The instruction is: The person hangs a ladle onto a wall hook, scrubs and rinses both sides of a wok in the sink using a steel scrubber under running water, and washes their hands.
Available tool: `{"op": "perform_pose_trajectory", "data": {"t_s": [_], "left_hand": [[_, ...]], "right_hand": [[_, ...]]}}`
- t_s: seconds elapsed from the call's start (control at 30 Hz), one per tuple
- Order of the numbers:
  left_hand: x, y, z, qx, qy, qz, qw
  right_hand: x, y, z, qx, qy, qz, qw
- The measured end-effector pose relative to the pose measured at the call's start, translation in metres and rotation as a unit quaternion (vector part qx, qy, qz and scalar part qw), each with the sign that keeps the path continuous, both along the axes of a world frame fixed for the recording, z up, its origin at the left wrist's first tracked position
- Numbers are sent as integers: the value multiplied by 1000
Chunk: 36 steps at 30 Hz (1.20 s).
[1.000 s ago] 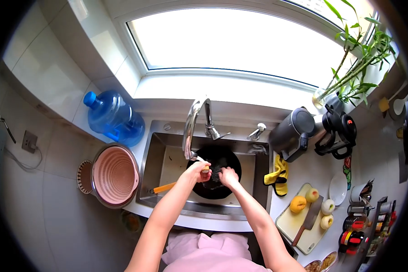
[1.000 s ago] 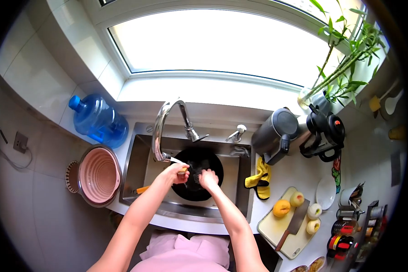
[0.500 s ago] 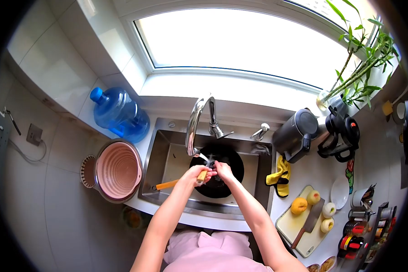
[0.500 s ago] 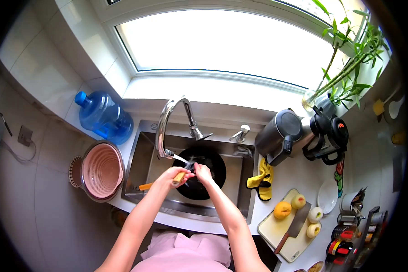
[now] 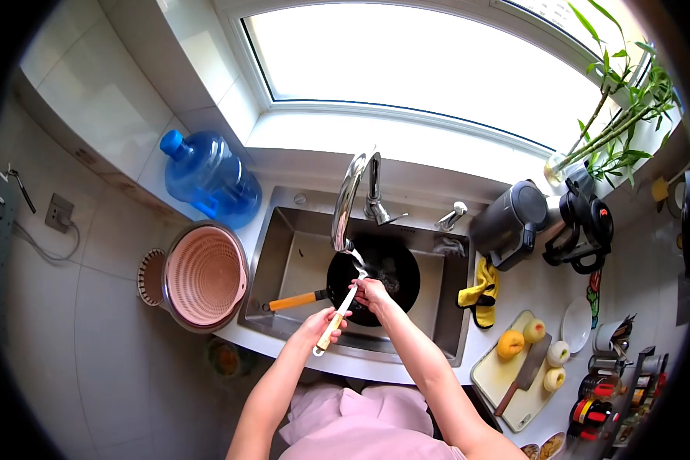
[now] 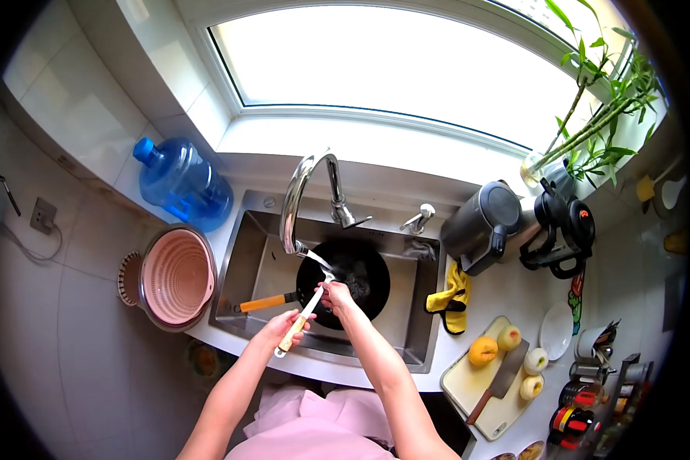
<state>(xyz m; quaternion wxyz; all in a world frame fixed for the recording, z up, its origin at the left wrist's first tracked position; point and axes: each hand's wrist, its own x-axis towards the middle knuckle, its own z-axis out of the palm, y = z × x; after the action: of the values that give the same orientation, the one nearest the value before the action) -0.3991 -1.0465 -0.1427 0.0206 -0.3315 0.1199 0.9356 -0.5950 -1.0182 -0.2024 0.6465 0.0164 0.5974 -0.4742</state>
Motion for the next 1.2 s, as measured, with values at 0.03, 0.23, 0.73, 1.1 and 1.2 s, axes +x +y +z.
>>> {"op": "perform_pose_trajectory", "data": {"t_s": [0.03, 0.23, 0.73, 1.1, 1.2], "left_hand": [[-4, 0, -2, -24, -58, -10, 998], [-55, -18, 17, -59, -154, -7, 986], [-168, -91, 4, -32, -253, -80, 964], [-82, -59, 19, -90, -218, -123, 964], [-50, -45, 14, -111, -213, -123, 963]], "right_hand": [[0, -1, 1, -6, -14, -22, 1000], [-16, -6, -9, -13, -29, -19, 999], [-65, 27, 1, -29, 107, -50, 993], [-79, -47, 54, -89, 324, -144, 931], [-87, -59, 55, -86, 386, -123, 910]]}}
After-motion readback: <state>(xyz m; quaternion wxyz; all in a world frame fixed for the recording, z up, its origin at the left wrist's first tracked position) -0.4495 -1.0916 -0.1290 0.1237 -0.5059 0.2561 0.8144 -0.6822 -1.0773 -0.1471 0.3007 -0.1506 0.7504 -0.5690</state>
